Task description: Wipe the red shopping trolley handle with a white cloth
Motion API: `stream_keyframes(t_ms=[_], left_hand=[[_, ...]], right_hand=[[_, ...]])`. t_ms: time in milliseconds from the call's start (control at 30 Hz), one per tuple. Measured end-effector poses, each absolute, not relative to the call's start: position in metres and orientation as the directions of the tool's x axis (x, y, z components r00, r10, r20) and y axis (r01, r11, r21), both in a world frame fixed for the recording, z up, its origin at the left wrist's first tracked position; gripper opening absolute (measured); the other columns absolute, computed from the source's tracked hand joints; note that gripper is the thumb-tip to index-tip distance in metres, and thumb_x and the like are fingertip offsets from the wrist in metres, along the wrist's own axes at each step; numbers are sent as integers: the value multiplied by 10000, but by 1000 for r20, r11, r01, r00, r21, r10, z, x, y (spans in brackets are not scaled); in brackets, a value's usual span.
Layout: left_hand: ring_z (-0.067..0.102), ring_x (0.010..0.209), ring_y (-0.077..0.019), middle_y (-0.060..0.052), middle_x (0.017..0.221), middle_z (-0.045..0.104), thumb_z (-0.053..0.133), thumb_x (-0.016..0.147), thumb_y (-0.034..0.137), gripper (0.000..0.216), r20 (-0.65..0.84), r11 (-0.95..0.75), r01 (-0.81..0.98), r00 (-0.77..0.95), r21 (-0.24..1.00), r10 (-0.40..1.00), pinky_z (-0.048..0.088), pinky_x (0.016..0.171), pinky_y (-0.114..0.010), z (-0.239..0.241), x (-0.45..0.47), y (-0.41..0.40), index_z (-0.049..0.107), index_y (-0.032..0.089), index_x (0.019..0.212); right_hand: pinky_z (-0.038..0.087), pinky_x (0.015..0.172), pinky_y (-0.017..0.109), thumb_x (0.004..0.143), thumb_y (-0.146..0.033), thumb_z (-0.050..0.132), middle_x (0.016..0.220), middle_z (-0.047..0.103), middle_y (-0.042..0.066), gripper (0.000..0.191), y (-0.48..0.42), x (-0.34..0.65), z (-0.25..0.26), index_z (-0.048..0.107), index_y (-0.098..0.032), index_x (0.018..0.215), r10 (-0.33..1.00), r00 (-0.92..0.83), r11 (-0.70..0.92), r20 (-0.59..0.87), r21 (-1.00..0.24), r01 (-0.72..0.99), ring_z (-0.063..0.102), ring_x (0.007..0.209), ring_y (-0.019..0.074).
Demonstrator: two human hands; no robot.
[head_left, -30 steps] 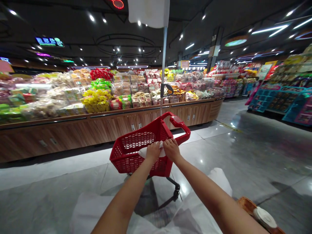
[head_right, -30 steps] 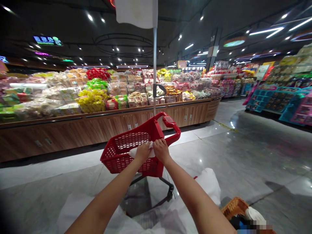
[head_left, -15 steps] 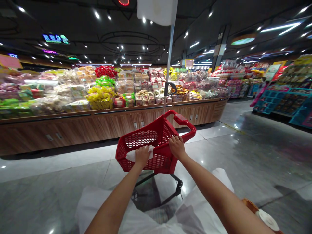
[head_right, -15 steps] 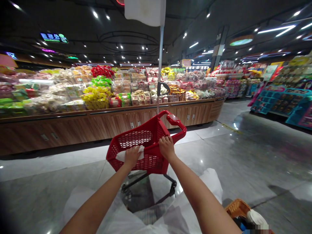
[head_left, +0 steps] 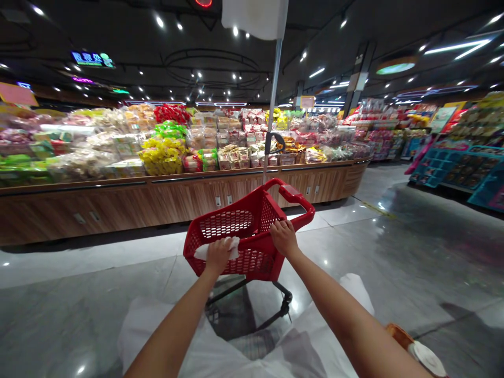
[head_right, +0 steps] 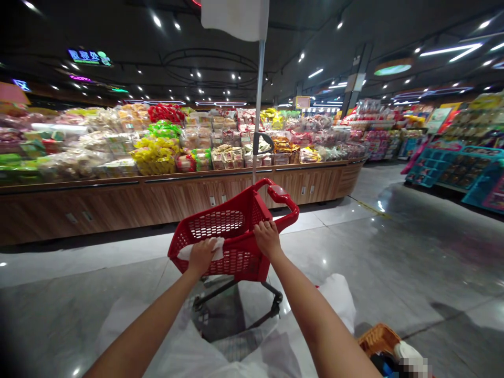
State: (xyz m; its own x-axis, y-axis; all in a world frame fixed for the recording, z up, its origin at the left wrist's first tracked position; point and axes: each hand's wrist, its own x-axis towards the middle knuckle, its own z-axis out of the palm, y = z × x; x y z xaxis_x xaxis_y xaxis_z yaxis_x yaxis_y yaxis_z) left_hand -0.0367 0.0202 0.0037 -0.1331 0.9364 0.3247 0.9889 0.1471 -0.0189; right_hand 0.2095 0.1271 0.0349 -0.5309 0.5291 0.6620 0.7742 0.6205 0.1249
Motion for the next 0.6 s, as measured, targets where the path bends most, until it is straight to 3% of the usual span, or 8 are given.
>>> stream_keyframes(t_ms=[100, 367, 500, 600], left_hand=[[563, 1028, -242, -70, 1130, 630, 507, 892, 256, 302, 331, 174, 985, -160, -15, 930, 402, 879, -372, 4, -35, 17, 540, 246, 1192], [583, 1026, -230, -93, 1129, 628, 412, 935, 217, 301, 361, 23, 997, -50, 79, 931, 429, 845, -362, 33, 66, 77, 515, 201, 1217], [590, 993, -216, -75, 1097, 638, 435, 928, 216, 297, 302, 3, 1000, -10, 25, 953, 430, 840, -343, 26, 26, 60, 513, 223, 1215], [587, 993, -222, -72, 1099, 633, 434, 930, 216, 283, 270, 85, 995, -71, -41, 960, 425, 834, -346, 15, -34, 25, 521, 230, 1199]], right_hand=[[235, 970, 374, 896, -171, 449, 864, 609, 61, 169, 125, 207, 33, 611, -202, 861, 532, -515, 616, 672, 109, 780, 472, 882, 224], [238, 970, 366, 908, -186, 455, 863, 611, 56, 158, 118, 192, 33, 606, -199, 862, 526, -528, 633, 667, 107, 766, 475, 893, 220], [231, 972, 367, 926, -200, 441, 870, 618, 58, 180, 127, 198, 36, 611, -195, 868, 520, -542, 636, 660, 125, 762, 480, 892, 218], [234, 968, 366, 938, -204, 421, 869, 621, 58, 204, 135, 204, 38, 612, -190, 868, 513, -551, 637, 659, 138, 758, 480, 890, 220]])
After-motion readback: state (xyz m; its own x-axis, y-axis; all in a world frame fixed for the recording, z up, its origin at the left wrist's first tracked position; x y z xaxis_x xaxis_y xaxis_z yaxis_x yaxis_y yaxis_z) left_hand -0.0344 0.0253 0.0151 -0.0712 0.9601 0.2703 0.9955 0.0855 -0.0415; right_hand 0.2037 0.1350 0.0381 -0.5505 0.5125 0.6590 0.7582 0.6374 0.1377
